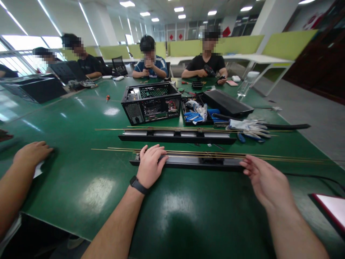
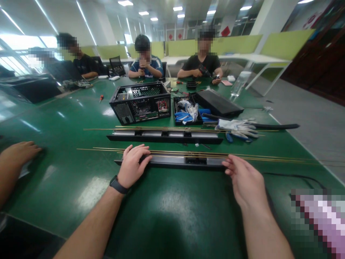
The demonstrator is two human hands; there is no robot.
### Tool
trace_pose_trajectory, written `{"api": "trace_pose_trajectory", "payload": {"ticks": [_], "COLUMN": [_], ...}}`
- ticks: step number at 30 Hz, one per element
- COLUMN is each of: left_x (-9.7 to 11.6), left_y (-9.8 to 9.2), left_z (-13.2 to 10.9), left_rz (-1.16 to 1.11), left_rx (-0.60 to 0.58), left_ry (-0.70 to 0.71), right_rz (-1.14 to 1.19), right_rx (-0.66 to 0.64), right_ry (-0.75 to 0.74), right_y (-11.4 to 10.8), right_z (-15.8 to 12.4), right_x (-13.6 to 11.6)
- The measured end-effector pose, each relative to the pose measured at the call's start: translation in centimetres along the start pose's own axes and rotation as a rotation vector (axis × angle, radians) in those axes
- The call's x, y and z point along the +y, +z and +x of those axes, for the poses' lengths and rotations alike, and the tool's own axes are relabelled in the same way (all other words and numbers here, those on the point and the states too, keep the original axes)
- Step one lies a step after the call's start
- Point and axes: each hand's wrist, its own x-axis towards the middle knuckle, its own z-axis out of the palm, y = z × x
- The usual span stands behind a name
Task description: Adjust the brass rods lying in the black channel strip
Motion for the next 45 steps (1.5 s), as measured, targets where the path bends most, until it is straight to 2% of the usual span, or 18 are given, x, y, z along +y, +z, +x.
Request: {"api": "trace_pose_trajectory", "payload": {"ticks": [6, 12, 23, 39, 45], "left_x": [-0.20, -0.48, -0.80, -0.44, 0.01], "left_y": [0.05, 0.15, 0.34, 0.28, 0.01], "left_z": [-0.02, 0.01, -0.05, -0.04, 0.00], "left_rz": [0.009, 0.018, 0.027, -0.008, -0.021], "left_rx": [0.007, 0.008, 0.002, 0.010, -0.018], "left_ry": [0.026, 0.038, 0.032, 0.011, -0.022], "right_rz": [0.044, 0.021, 0.041, 0.032, 0.030], "right_rx": [0.057, -0.003, 0.056, 0.099, 0.107], "right_ry": [-0.056, -0.045, -0.057, -0.057, -0.010], "right_y": [-0.35, -0.31, -0.73, -0.51, -0.17], "right_z": [0.43, 0.29, 0.76, 0.59, 0.44], "right_x": [0.45, 0.34, 0.30, -0.02, -0.13]}}
